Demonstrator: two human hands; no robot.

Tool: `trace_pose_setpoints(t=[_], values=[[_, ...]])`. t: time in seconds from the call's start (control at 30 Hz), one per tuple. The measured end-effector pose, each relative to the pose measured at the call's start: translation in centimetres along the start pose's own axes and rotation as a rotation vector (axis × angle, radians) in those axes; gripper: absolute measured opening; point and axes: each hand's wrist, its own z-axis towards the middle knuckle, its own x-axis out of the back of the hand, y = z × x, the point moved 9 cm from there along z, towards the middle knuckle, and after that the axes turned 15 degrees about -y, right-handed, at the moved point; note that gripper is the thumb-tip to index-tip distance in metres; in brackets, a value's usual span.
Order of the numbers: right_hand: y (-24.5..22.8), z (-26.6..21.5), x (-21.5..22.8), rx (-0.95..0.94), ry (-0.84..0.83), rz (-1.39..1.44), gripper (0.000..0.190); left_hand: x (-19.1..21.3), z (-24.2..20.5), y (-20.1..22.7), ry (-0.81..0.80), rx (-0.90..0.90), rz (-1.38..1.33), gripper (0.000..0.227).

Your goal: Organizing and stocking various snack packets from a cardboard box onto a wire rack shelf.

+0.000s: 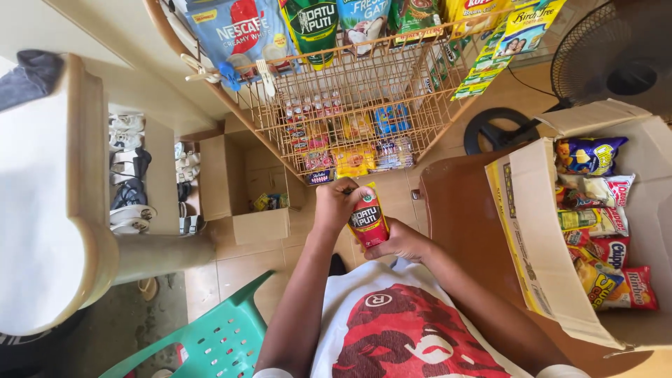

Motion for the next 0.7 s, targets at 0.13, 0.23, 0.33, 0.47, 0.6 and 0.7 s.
trace_pose_setpoints(t=[0.13, 0.23, 0.33, 0.47, 0.6, 0.7], values=[[0.7, -0.1, -0.3, 0.031, -0.015, 0.050, 0.060, -0.7, -0.2, -6.1, 0.092, 0.210, -0.116, 0.038], [0.5, -0.1, -0.3, 0.072, 0.003, 0.159, 0.061, -2.4, -0.1, -8.2, 0.033, 0.145, -0.838, 0.054], [0.5, -0.2, 0.6, 0.081, 0.042, 0.236, 0.064, -4.0, -1.1, -2.5, -0.243, 0.252, -0.945, 0.042], [1.6, 0.2, 1.5, 0.088, 0.048, 0.098, 0.058, -6.6, -1.8, -3.8, -0.291, 0.308, -0.979, 0.039], [1.1, 0.2, 1.7, 0.069, 0.051, 0.042, 0.061, -6.5, -1.9, -4.4, -0.223, 0.308, -1.132, 0.041], [0.6, -0.1, 1.1, 0.049, 0.045, 0.048, 0.064, -6.0, -1.9, -3.5, -0.245, 0.328, -1.192, 0.047]])
